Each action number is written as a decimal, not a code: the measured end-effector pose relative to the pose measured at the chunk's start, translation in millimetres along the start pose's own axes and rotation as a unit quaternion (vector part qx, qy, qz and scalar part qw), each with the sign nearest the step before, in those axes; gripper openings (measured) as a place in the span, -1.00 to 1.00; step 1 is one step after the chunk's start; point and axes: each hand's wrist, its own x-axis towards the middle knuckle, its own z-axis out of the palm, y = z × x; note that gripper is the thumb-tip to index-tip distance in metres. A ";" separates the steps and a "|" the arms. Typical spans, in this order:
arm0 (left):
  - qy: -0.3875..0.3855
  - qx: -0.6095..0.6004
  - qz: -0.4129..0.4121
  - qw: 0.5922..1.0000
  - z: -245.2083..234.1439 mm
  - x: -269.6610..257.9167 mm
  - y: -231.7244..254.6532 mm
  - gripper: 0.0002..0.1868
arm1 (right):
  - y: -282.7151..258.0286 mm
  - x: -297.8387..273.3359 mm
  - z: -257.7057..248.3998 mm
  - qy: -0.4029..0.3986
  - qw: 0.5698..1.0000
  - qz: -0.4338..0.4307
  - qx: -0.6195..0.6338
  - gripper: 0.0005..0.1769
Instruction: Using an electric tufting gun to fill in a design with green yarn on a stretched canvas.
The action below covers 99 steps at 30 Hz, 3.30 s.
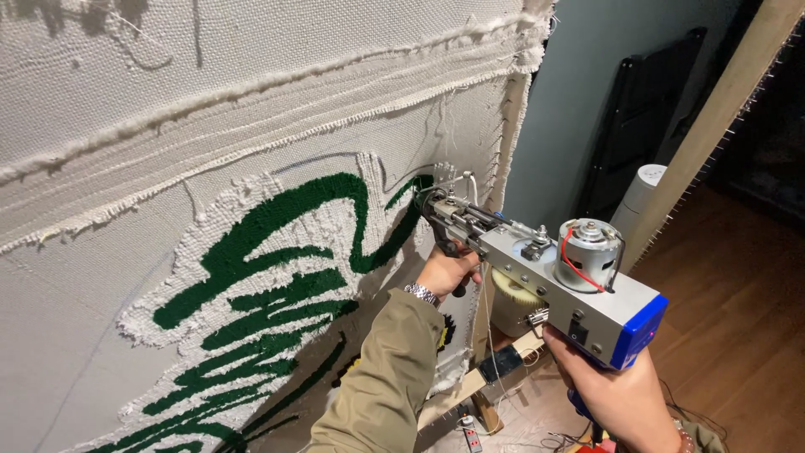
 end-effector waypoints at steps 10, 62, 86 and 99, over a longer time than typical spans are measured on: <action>0.002 0.029 -0.001 1.000 -2.0 -9.2 21.9 -0.60 | 25.2 8.6 0.4 -0.031 0.998 0.031 0.039 -0.65; -0.034 -0.072 0.017 0.997 3.9 -96.6 -6.4 -0.58 | 46.8 -33.3 -50.9 -0.127 0.984 0.036 0.122 -0.73; -0.009 -0.074 0.012 0.997 -31.2 -68.7 -13.6 -0.55 | 34.2 -34.1 -7.4 -0.093 0.989 0.052 0.104 -0.82; -0.012 0.076 0.012 0.997 -57.2 -61.6 7.3 -0.73 | 35.5 -20.6 16.6 -0.068 0.997 0.038 -0.022 -0.23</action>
